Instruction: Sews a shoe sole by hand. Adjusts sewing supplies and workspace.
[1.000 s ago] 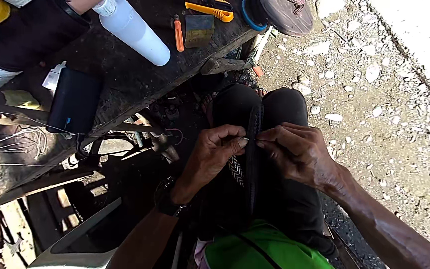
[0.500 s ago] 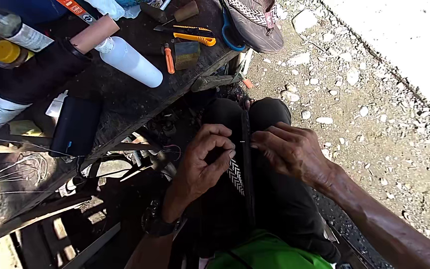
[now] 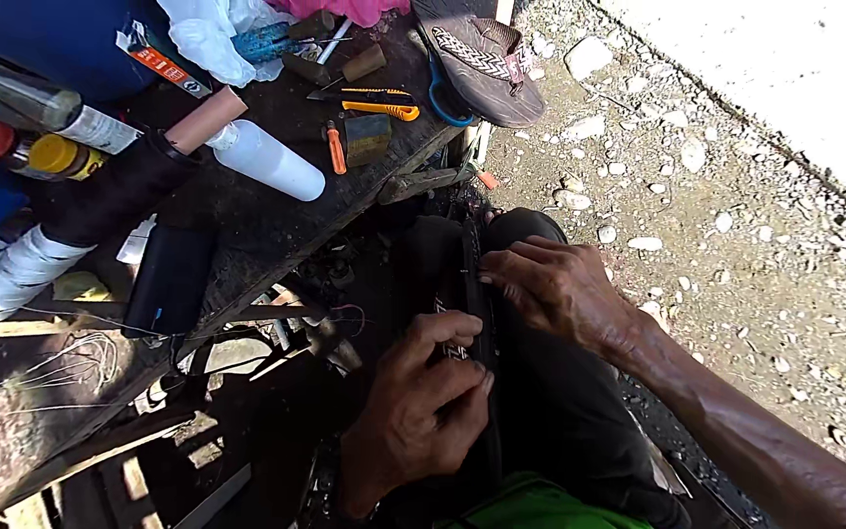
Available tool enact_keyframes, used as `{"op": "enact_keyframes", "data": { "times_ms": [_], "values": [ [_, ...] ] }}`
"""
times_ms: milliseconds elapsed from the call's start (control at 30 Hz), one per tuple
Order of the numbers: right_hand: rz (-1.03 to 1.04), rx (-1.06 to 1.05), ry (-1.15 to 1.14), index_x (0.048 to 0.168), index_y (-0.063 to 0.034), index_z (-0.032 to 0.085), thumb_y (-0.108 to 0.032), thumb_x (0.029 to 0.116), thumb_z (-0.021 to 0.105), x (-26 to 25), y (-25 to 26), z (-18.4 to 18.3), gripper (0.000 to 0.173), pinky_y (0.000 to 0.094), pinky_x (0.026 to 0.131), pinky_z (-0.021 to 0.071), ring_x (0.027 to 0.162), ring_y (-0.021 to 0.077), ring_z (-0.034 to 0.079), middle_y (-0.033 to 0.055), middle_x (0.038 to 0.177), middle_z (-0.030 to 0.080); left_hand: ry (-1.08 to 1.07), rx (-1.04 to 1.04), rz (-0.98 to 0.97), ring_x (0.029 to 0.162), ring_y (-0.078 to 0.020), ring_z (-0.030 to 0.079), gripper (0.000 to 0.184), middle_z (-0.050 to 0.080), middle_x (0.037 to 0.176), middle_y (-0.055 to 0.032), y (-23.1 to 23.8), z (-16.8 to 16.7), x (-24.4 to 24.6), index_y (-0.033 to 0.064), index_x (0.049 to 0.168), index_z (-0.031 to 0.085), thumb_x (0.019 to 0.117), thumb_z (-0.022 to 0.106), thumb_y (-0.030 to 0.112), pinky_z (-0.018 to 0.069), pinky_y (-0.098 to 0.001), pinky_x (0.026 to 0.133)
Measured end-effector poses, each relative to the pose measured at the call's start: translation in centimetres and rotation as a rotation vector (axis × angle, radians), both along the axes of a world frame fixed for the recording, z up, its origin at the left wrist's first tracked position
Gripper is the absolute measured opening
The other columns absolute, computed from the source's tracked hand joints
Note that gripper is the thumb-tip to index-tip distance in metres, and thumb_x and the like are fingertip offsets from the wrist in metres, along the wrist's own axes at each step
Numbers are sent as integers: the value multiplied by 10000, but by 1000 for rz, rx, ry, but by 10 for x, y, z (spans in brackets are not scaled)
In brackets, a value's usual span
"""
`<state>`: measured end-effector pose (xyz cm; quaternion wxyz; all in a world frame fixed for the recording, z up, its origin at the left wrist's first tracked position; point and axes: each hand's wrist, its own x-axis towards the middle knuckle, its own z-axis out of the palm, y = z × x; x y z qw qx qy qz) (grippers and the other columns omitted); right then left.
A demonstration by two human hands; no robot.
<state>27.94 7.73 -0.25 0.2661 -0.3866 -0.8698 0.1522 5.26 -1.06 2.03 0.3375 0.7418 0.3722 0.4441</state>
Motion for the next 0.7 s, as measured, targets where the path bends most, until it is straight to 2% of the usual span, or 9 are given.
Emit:
{"op": "enact_keyframes", "data": {
  "times_ms": [67, 133, 200, 300, 400, 500, 600, 700],
  "values": [
    [1, -4, 13, 1071, -186, 766, -343, 1062, 523, 0, -1, -1, 290, 333, 529, 468, 674, 164, 635, -11, 785, 685, -38, -94, -180, 1038, -117, 662, 123, 643, 1167, -116, -9, 1, 2, 48, 834, 606, 910, 687, 99, 585, -226, 874],
    [-4, -7, 17, 1074, -189, 763, -349, 1065, 525, 1, -2, -1, 287, 332, 528, 467, 669, 165, 630, -13, 783, 683, -39, -171, -266, 955, -102, 644, 111, 654, 1051, -98, -14, -4, 4, 43, 842, 652, 931, 668, 107, 560, -199, 801],
    [-23, -12, 16, 1066, -192, 764, -352, 1061, 524, 2, -2, -1, 288, 331, 522, 458, 659, 163, 622, -16, 771, 674, -9, -225, -268, 918, -87, 633, 125, 652, 989, -78, -21, -11, 4, 40, 883, 698, 965, 658, 125, 545, -188, 776],
    [-42, -26, 11, 1052, -196, 769, -349, 1054, 528, 2, -2, -1, 285, 333, 523, 457, 664, 160, 624, -21, 767, 673, -69, -392, -181, 871, -72, 639, 97, 652, 946, -58, -28, -15, 2, 31, 910, 728, 950, 713, 117, 558, -178, 746],
    [-43, -24, 0, 1048, -193, 766, -348, 1054, 530, 2, -3, -1, 283, 332, 522, 452, 668, 161, 623, -18, 765, 666, -184, -568, -77, 842, -93, 662, 83, 660, 957, -54, -15, -3, -3, 21, 945, 747, 923, 758, 100, 595, -206, 715],
    [-38, -12, 7, 1048, -185, 768, -351, 1056, 535, 2, -3, -1, 286, 329, 520, 443, 661, 162, 612, -16, 747, 648, -223, -504, 105, 880, -122, 677, 92, 683, 1001, -60, 14, 6, -3, 18, 997, 743, 952, 715, 94, 606, -244, 749],
    [-38, -8, 12, 1052, -187, 767, -352, 1056, 537, 3, -4, -1, 283, 333, 528, 456, 672, 162, 623, -13, 756, 655, -204, -485, 254, 913, -197, 715, 142, 714, 1040, -97, 40, -6, 0, 1, 1069, 744, 984, 652, 69, 629, -330, 822],
    [-41, -9, 13, 1054, -187, 770, -345, 1056, 538, 3, -4, -2, 281, 330, 533, 457, 674, 158, 620, -16, 765, 662, -112, -480, 297, 850, -160, 707, 134, 704, 1013, -70, 48, -12, 8, 27, 1071, 752, 972, 676, 75, 631, -294, 763]
  ]
}}
